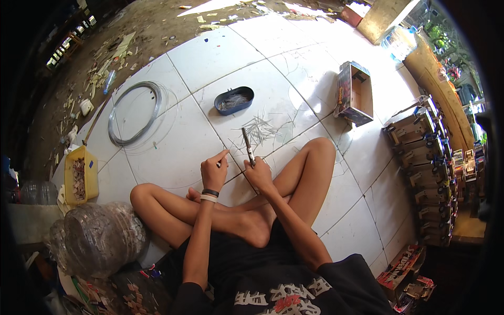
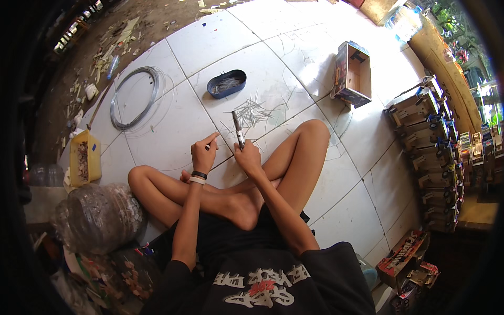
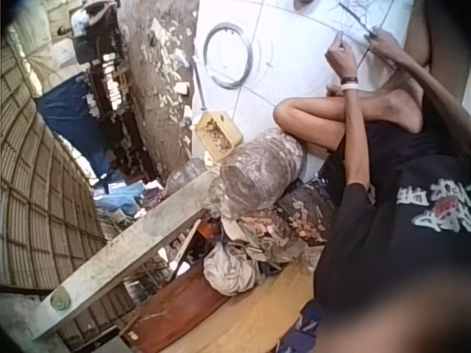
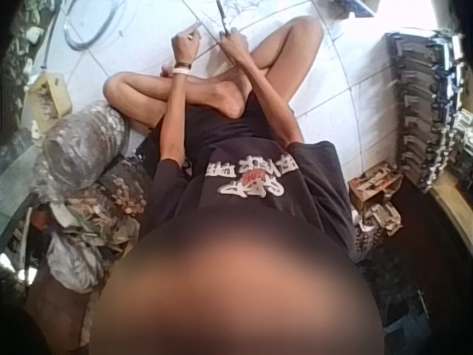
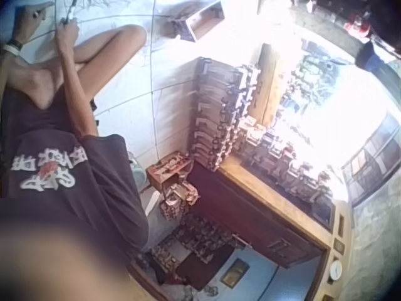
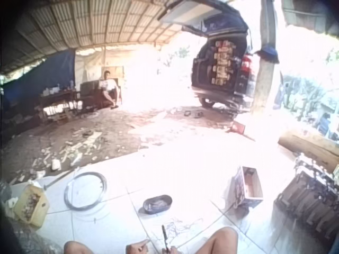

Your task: The person sits cross-legged on a tiled floor and repeatedly cuts short lengths of thin metal wire from a coil using pliers. Cut pieces are dropped onto the floor, forming a growing pile. The person occasionally pauses to adjust the coil or reposition the wire before continuing to cut.

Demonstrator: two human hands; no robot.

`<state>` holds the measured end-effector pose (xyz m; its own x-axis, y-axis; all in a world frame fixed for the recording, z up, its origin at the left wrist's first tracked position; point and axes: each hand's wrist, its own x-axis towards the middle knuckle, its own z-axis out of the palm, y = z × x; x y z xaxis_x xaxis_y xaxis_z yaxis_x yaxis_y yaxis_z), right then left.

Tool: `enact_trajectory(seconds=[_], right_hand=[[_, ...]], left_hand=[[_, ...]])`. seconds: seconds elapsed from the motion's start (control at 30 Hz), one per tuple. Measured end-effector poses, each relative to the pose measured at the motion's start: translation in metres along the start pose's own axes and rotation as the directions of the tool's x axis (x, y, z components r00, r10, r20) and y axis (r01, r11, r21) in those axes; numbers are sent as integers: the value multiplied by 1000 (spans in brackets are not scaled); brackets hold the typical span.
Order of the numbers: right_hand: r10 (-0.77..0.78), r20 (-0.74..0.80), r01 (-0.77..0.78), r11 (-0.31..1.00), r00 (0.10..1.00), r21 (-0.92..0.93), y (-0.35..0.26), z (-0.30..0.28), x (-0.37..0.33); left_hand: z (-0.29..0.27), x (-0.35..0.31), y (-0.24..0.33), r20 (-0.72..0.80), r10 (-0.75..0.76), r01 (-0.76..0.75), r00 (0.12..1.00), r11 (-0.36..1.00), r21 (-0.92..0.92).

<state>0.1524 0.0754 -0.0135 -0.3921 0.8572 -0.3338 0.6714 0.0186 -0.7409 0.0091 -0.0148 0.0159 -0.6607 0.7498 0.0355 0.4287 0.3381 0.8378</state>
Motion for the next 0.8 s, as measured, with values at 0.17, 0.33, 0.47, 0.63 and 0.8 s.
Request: enact_trajectory(seconds=[0.17,0.33,0.47,0.63,0.8], right_hand=[[-126,67,112,977,990,181,3,-3,-9],[-210,154,166,952,966,256,0,6,-26],[-147,70,127,964,987,233,0,12,-23],[-5,89,-33,905,996,424,-1,15,-8],[-174,114,139,955,978,260,6,2,-14]], left_hand=[[4,7,5,-20,5,-5,1000,1000,-26],[14,9,9,-27,-35,32,999,995,-92],[12,6,9,-1,-53,53,999,995,-85],[16,-1,13,40,-18,20,999,998,-53],[13,0,10,23,-16,17,1000,999,-40]])
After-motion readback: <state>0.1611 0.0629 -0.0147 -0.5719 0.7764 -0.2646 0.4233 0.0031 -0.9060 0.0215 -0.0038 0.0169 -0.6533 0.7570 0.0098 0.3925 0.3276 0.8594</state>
